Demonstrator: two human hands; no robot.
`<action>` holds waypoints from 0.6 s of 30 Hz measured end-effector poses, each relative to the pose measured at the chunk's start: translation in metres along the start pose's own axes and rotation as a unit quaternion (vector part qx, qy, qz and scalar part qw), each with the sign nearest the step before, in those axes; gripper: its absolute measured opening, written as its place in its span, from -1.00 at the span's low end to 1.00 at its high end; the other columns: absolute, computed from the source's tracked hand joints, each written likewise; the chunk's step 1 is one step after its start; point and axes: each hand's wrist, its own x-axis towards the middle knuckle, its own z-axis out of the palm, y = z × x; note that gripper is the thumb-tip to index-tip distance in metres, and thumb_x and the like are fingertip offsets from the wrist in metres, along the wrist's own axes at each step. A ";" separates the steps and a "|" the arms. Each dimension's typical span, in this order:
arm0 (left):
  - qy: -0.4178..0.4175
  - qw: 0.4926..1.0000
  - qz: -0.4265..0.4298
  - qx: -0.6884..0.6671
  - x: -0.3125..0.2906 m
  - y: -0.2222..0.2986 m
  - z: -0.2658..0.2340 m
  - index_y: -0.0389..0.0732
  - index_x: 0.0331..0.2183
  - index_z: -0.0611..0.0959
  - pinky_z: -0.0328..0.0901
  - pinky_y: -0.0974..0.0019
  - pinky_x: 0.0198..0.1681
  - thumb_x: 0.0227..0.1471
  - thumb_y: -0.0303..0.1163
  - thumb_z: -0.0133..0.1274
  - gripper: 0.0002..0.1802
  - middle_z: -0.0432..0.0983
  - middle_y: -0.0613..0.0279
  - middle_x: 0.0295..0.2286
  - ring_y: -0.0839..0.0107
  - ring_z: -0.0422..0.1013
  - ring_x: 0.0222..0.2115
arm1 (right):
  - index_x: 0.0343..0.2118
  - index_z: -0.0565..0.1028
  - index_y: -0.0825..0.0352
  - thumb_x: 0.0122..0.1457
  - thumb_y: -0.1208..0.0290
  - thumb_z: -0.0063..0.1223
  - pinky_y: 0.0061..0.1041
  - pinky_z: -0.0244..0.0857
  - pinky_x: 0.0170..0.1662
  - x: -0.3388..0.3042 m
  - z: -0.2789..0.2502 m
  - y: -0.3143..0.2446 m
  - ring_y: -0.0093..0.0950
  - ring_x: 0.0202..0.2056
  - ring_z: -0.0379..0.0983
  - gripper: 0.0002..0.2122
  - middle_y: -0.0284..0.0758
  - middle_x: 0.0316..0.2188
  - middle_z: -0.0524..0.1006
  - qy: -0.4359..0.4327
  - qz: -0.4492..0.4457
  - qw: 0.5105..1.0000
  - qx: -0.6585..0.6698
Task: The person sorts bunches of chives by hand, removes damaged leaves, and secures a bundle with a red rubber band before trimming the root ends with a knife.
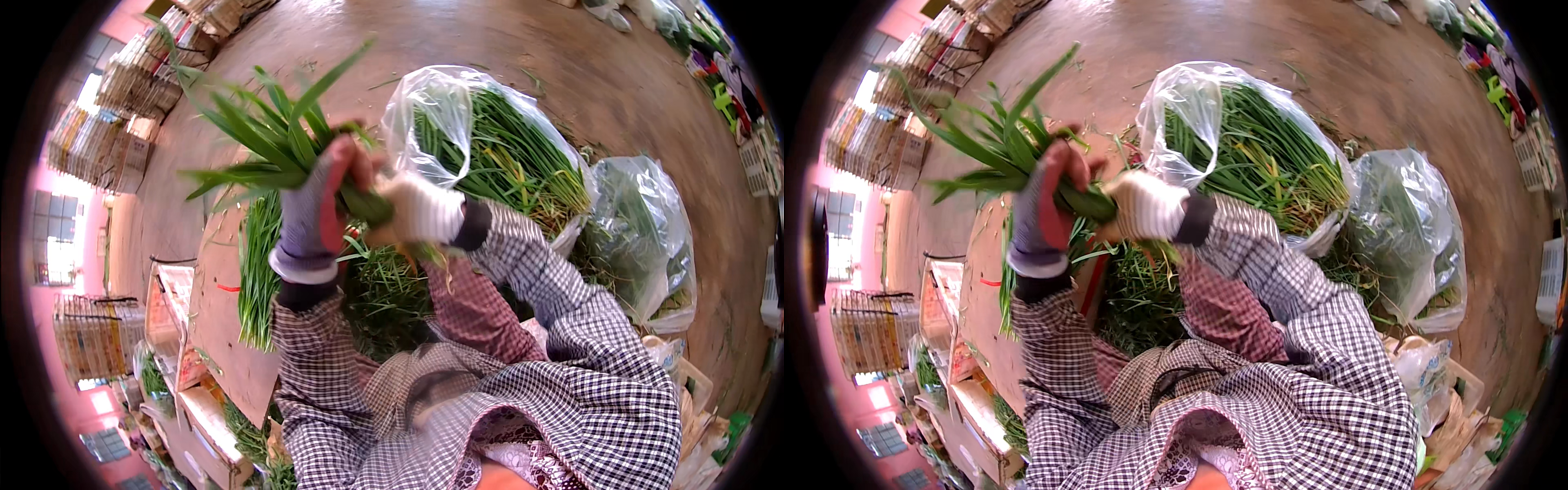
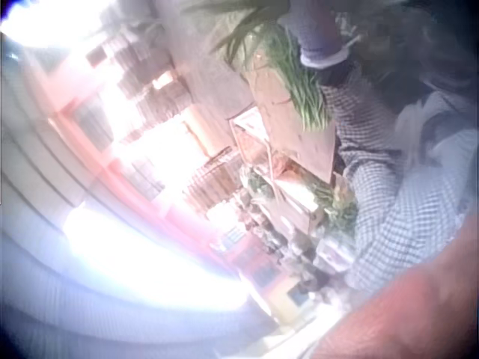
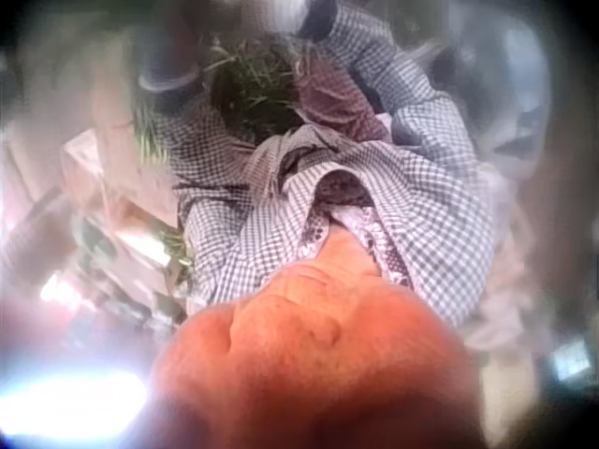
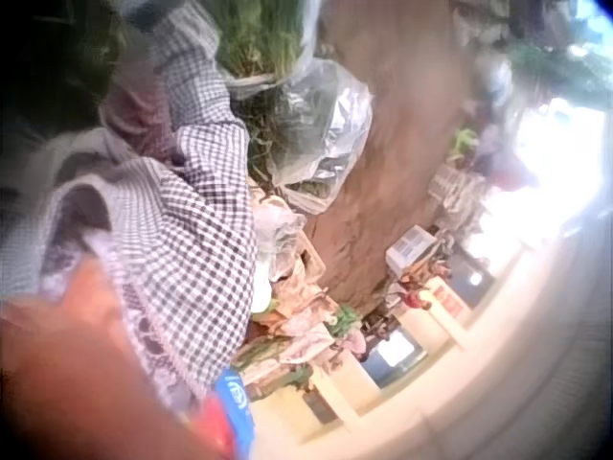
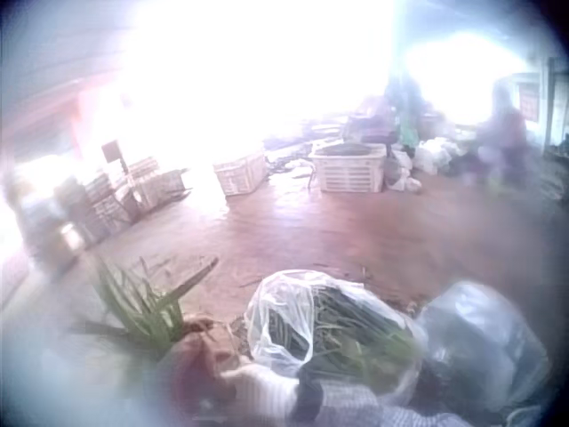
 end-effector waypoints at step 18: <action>0.146 0.955 0.126 0.227 0.110 -0.037 -0.122 -0.38 -0.20 0.62 0.38 0.38 -0.13 0.01 -0.44 0.20 -0.70 0.59 0.11 -0.27 0.45 0.50 -0.25 | -0.17 0.54 0.28 -0.21 -0.20 0.31 -0.41 0.41 -0.32 0.182 -0.021 0.010 -0.36 -0.43 0.54 -0.35 -0.21 -0.49 0.58 -0.126 0.055 0.953 -0.269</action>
